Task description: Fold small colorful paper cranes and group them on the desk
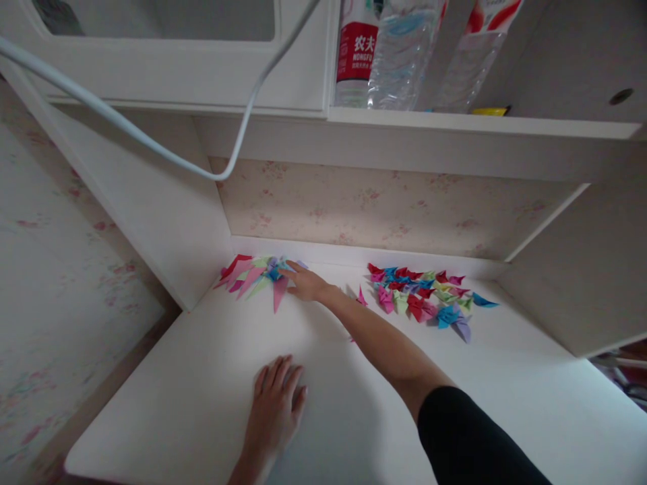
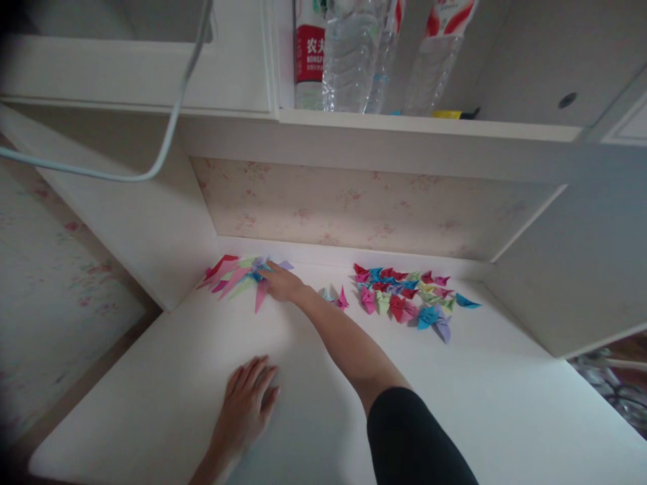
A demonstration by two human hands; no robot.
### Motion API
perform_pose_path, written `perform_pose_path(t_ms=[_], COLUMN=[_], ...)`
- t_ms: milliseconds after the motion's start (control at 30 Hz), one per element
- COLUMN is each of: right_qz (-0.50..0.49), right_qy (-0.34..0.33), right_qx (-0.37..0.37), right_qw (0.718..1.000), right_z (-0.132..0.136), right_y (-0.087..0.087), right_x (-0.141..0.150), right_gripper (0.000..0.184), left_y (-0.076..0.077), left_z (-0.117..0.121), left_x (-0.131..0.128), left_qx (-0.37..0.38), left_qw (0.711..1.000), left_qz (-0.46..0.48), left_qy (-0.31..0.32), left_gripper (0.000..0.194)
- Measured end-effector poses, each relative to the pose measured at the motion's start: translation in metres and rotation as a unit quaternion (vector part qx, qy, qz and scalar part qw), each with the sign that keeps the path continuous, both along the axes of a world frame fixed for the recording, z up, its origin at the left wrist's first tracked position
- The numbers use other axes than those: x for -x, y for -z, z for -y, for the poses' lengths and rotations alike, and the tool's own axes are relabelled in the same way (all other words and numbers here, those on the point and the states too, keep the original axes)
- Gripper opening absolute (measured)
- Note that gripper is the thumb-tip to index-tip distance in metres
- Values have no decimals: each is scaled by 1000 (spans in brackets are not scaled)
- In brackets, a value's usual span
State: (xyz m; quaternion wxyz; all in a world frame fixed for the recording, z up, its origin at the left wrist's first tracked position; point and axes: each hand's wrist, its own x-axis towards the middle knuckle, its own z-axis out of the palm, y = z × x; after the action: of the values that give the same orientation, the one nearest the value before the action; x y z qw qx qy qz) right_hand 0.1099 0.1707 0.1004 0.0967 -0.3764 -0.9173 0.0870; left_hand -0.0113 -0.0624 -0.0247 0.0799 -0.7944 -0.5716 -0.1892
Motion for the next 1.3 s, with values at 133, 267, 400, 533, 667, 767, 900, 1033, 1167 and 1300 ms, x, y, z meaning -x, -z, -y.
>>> perform_pose_path(t_ms=[133, 267, 400, 533, 667, 767, 900, 1033, 1167, 1300], right_qz=[-50, -143, -273, -342, -334, -280, -204, -181, -167, -168], right_qy=[66, 112, 237, 468, 534, 493, 453, 460, 463, 461], right_qx=[46, 110, 159, 129, 79, 81, 75, 76, 78, 78], right_qw=[996, 977, 919, 804, 773, 820, 865, 866, 867, 868], right_z=[40, 101, 160, 208, 236, 237, 231, 228, 228, 228], right_y=[20, 29, 46, 86, 116, 121, 118, 116, 115, 115], right_x=[-39, -94, -156, -208, -225, -220, -214, -215, -216, -216], right_gripper=[39, 28, 34, 48, 54, 52, 49, 46, 44, 45], left_y=[4, 8, 0, -20, -39, -48, -54, -52, -45, -40], left_z=[0, -1, -6, -22, -56, -89, -130, -157, -174, -184], left_x=[2, 4, -12, -54, -96, -118, -138, -154, -162, -166], left_qx=[1, -5, 8, 49, 82, 101, 125, 179, 219, 196], left_qw=[1000, 1000, 1000, 996, 989, 986, 982, 971, 960, 959], left_qz=[-3, 0, 30, 72, 88, 77, 49, 37, 42, 33], left_qy=[2, 6, -1, 31, 88, 112, 135, 155, 170, 202], left_gripper=[32, 33, 27, 27, 47, 58, 60, 56, 50, 37])
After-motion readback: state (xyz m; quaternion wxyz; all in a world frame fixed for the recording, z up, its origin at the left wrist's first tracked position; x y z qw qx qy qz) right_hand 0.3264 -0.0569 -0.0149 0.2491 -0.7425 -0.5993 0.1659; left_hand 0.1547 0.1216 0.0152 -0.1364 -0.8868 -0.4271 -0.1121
